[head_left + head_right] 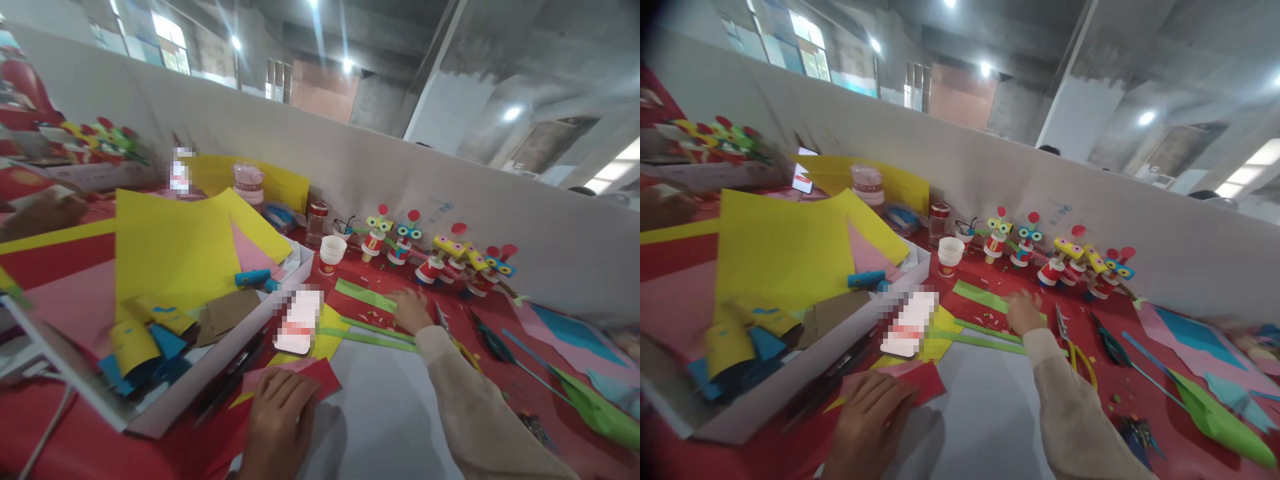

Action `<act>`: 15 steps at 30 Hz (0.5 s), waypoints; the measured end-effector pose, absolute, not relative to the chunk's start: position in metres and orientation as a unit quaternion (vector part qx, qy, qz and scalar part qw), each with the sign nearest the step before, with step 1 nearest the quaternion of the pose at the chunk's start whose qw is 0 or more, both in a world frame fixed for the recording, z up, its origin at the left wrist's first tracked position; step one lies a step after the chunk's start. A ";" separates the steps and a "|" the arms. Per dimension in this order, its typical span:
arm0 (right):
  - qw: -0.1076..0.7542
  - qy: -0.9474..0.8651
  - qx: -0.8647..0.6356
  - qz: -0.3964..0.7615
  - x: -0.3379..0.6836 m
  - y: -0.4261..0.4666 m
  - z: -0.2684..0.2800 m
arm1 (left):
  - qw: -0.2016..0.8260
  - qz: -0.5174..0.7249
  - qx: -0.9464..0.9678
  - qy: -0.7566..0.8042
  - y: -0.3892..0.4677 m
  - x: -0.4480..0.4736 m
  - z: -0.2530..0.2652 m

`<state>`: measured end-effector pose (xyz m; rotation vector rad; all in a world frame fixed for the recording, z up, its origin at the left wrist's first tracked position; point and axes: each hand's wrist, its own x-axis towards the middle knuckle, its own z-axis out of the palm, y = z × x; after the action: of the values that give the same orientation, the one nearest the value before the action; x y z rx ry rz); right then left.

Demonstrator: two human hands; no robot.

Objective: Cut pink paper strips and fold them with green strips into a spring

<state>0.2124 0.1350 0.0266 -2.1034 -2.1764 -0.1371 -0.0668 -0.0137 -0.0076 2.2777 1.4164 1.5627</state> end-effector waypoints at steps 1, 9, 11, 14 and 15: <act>0.102 -0.716 -0.689 -0.048 0.206 0.132 0.030 | 0.022 0.504 0.732 0.457 -0.014 -0.065 -0.007; 0.352 -0.754 -0.551 0.057 0.126 0.034 0.022 | 0.013 0.487 0.734 0.473 -0.014 -0.077 0.047; 0.357 -0.756 -0.544 0.073 0.115 -0.004 0.008 | -0.008 0.444 0.713 0.542 -0.003 -0.101 0.070; 0.387 -0.741 -0.546 0.050 0.111 -0.051 -0.017 | -0.026 0.333 0.631 0.700 0.030 -0.150 0.100; 0.399 -0.718 -0.569 0.031 0.111 -0.062 -0.024 | -0.007 0.288 0.592 0.753 0.045 -0.166 0.107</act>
<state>0.1109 -0.0619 -0.0242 -1.4406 -1.8184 0.0772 -0.1658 0.0448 0.1074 1.8677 2.3756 0.9076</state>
